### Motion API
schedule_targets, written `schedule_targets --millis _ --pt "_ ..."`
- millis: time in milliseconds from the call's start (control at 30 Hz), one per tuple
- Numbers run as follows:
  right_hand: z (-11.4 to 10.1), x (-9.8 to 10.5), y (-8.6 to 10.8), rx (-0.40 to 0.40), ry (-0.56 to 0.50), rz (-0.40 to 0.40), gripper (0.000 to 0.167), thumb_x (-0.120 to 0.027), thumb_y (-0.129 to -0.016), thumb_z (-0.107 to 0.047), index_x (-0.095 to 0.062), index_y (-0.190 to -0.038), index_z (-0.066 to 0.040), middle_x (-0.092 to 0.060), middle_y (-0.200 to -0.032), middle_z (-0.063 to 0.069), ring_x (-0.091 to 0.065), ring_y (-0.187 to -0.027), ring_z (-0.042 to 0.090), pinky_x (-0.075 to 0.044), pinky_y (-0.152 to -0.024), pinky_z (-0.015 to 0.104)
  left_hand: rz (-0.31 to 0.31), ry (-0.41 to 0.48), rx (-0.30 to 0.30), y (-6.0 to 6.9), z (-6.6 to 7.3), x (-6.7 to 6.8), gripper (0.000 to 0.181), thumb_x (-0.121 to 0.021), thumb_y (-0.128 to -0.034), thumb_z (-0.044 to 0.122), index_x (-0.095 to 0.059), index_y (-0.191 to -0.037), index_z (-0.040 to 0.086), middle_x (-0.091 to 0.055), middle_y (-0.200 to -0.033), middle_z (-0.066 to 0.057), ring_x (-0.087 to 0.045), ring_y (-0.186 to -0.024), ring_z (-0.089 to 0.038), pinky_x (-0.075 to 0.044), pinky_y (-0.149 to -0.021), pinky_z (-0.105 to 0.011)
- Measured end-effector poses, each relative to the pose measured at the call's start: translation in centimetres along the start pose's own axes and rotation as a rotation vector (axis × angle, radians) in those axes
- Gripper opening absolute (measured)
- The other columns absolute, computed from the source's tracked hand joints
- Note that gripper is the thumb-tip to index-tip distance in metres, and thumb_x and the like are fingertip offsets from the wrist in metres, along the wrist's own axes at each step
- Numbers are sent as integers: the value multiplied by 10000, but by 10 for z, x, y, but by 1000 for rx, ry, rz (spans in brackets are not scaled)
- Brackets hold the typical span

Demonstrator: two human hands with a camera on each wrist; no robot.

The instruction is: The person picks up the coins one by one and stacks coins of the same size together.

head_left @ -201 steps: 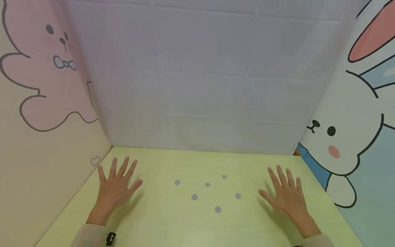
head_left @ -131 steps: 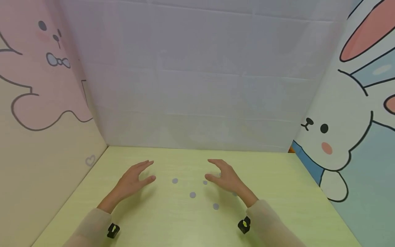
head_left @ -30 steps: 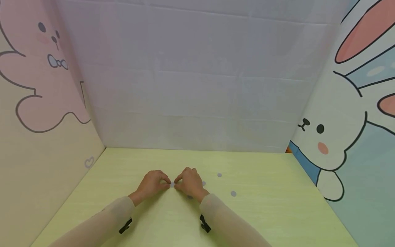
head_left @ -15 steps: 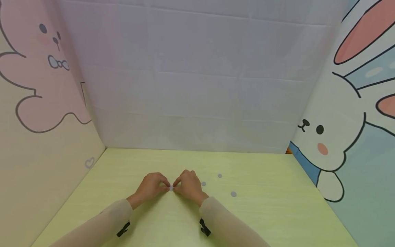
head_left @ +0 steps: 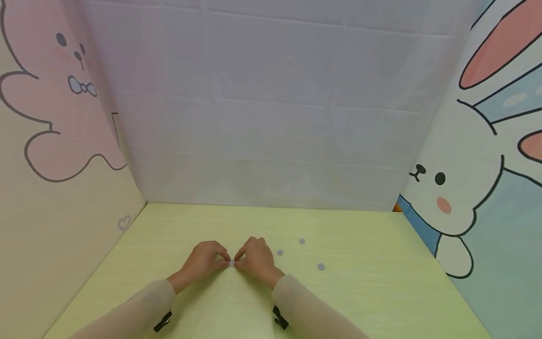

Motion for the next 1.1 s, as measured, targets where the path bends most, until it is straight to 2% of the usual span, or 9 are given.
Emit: schedule_targets --millis 267,500,1100 --pt "-9 -5 5 31 6 8 52 -918 -842 -271 -874 -830 -245 -671 -957 -12 -508 -866 171 -415 -671 247 15 -11 3 9 -1 3 120 -929 -815 140 -840 -821 221 -778 -917 108 -731 -918 -171 -591 -830 -408" --pt "-18 -4 11 43 3 17 57 -920 -837 -257 -871 -815 -238 -662 -939 -22 -503 -849 164 -412 -670 245 -9 -29 11 16 -4 2 115 -928 -817 162 -838 -824 234 -787 -948 97 -738 -940 -186 -602 -841 -431" --pt "-34 -4 24 100 39 47 60 -922 -824 -267 -870 -806 -243 -665 -900 -46 -496 -809 137 -389 -654 215 -39 -8 29 31 -3 7 83 -917 -841 213 -844 -840 254 -787 -982 107 -739 -984 -200 -588 -901 -504"
Point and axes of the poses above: each hand's wrist, its own y-axis away from the middle knuckle, its own x-axis out of the back of the hand, z = x × y, the point moved 8 cm from there along -y, towards the middle knuckle
